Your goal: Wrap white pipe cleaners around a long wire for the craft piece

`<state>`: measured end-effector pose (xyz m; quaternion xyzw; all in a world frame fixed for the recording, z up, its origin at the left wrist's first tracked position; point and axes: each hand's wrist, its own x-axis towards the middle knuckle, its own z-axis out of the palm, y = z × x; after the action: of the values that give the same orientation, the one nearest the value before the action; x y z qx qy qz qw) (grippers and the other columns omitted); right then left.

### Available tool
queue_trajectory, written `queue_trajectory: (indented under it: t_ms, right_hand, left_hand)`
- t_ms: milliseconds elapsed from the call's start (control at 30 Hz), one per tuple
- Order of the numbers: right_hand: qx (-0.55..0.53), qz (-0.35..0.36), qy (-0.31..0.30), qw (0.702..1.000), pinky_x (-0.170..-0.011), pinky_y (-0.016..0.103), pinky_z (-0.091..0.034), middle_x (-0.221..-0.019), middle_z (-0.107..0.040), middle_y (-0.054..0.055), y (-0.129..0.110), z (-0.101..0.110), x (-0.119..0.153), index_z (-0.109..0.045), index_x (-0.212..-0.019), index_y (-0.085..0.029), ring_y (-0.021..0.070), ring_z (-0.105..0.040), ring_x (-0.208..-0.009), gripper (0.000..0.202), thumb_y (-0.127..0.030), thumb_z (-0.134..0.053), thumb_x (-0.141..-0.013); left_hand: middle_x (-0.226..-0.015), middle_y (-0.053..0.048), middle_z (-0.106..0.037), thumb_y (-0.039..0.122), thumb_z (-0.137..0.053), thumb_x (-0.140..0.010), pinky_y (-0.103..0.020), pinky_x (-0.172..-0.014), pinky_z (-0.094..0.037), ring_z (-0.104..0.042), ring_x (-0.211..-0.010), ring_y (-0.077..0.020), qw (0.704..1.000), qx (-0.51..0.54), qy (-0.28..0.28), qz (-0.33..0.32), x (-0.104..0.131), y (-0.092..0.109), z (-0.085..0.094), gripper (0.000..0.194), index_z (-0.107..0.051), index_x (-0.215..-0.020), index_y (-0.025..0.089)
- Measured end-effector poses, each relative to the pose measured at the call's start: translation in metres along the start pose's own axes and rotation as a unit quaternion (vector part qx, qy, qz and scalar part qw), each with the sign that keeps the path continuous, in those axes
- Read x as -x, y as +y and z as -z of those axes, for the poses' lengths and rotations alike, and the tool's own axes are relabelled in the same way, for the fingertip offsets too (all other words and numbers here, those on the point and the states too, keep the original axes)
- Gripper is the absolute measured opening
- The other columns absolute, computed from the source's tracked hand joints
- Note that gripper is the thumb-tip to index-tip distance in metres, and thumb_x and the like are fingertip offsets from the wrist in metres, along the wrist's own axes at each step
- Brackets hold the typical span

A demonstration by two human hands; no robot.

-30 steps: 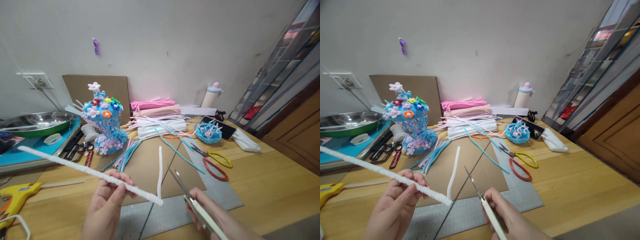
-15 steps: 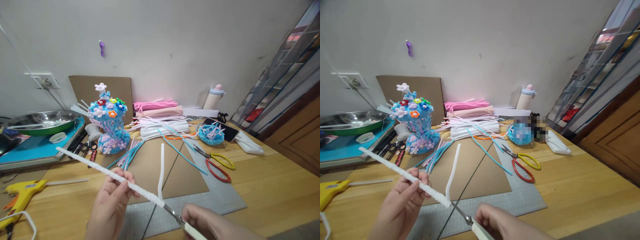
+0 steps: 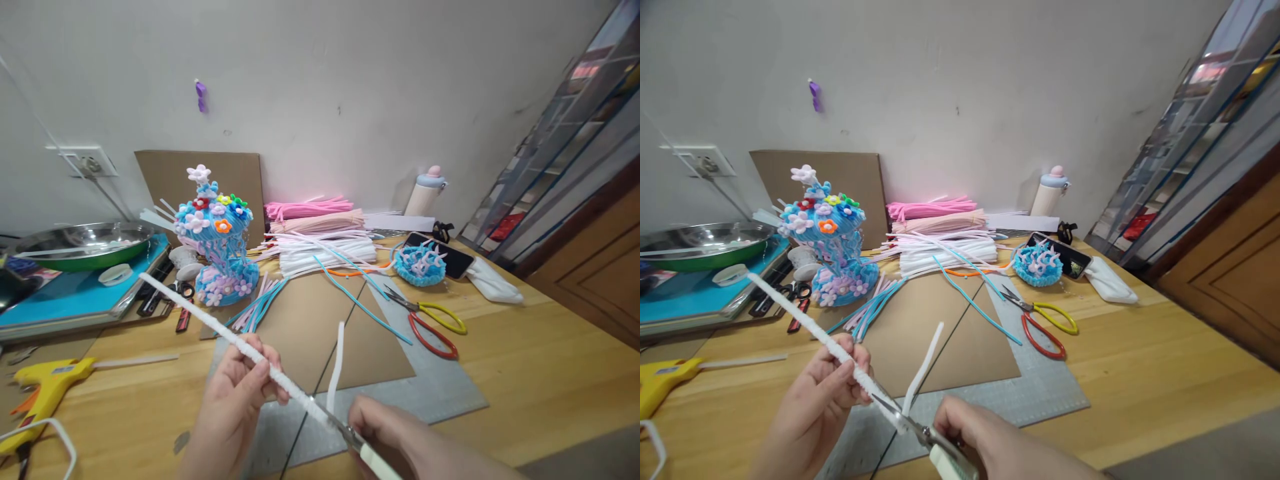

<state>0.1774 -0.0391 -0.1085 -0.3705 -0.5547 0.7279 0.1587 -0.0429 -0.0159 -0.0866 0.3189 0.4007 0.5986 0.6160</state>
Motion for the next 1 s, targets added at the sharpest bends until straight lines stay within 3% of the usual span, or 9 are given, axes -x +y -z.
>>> queue_trajectory:
  t_ms: [233,400,500,667,833,900,1000]
  right_hand:
    - [-0.032,-0.008,-0.063,0.997,-0.058,0.02,-0.027,-0.076,-0.045,-0.003,-0.005,0.005,0.004,-0.04,-0.083,-0.019,0.0086,-0.036,-0.065,0.044,-0.048,-0.07,-0.07]
    - [0.013,0.006,-0.084,0.996,-0.057,0.021,-0.03,-0.074,-0.046,-0.002,-0.009,0.012,0.006,-0.039,-0.082,-0.019,0.0098,-0.039,-0.064,0.067,-0.078,-0.06,-0.059]
    - [0.014,-0.008,-0.09,0.996,-0.054,0.021,-0.029,-0.071,-0.045,-0.002,-0.011,0.014,0.007,-0.04,-0.081,-0.019,0.0092,-0.039,-0.062,0.071,-0.083,-0.056,-0.055]
    - [-0.005,-0.028,-0.112,0.993,-0.053,0.02,-0.028,-0.071,-0.046,-0.002,-0.019,0.015,0.008,-0.041,-0.081,-0.018,0.0074,-0.037,-0.06,0.072,-0.082,-0.059,-0.054]
    - [0.0,-0.026,-0.089,0.996,-0.053,0.021,-0.028,-0.071,-0.047,-0.002,-0.021,0.013,0.01,-0.041,-0.08,-0.018,0.0082,-0.039,-0.061,0.071,-0.082,-0.058,-0.055]
    - [0.001,-0.027,-0.078,0.997,-0.052,0.02,-0.028,-0.071,-0.047,-0.002,-0.02,0.012,0.01,-0.041,-0.079,-0.018,0.0081,-0.039,-0.061,0.062,-0.074,-0.062,-0.061]
    - [0.003,-0.035,-0.069,0.997,-0.051,0.019,-0.029,-0.07,-0.048,-0.004,-0.017,0.011,0.01,-0.041,-0.079,-0.018,0.007,-0.039,-0.059,0.038,-0.045,-0.066,-0.068]
  left_hand:
    - [-0.065,0.003,-0.058,0.024,-0.073,-0.069,-0.019,-0.045,-0.048,-0.053,-0.049,-0.0094,0.998,-0.044,0.016,-0.029,0.0,0.0,0.001,0.028,-0.05,-0.084,0.02]
    - [-0.068,0.002,-0.058,0.025,-0.071,-0.071,-0.022,-0.048,-0.049,-0.055,-0.051,-0.0106,0.995,-0.083,0.026,-0.043,0.0,-0.001,0.003,0.023,-0.052,-0.083,0.02]
    - [-0.069,0.003,-0.058,0.025,-0.07,-0.072,-0.022,-0.048,-0.049,-0.056,-0.051,-0.0108,0.995,-0.093,0.014,-0.038,0.0,-0.002,0.004,0.023,-0.051,-0.084,0.021]
    - [-0.067,0.003,-0.058,0.023,-0.071,-0.072,-0.02,-0.048,-0.049,-0.055,-0.052,-0.0103,0.995,-0.094,-0.001,-0.028,0.0,0.0,0.004,0.024,-0.051,-0.084,0.02]
    - [-0.067,0.002,-0.058,0.022,-0.072,-0.069,-0.02,-0.047,-0.049,-0.055,-0.052,-0.0105,0.995,-0.088,0.017,-0.031,0.001,0.001,0.001,0.026,-0.051,-0.084,0.02]
    - [-0.067,0.003,-0.058,0.022,-0.073,-0.068,-0.021,-0.047,-0.049,-0.055,-0.051,-0.0106,0.995,-0.088,0.023,-0.032,0.001,0.001,0.0,0.026,-0.051,-0.083,0.02]
    - [-0.067,0.003,-0.059,0.023,-0.074,-0.068,-0.021,-0.047,-0.05,-0.056,-0.051,-0.011,0.995,-0.085,0.032,-0.04,0.001,0.001,-0.001,0.026,-0.052,-0.082,0.02]
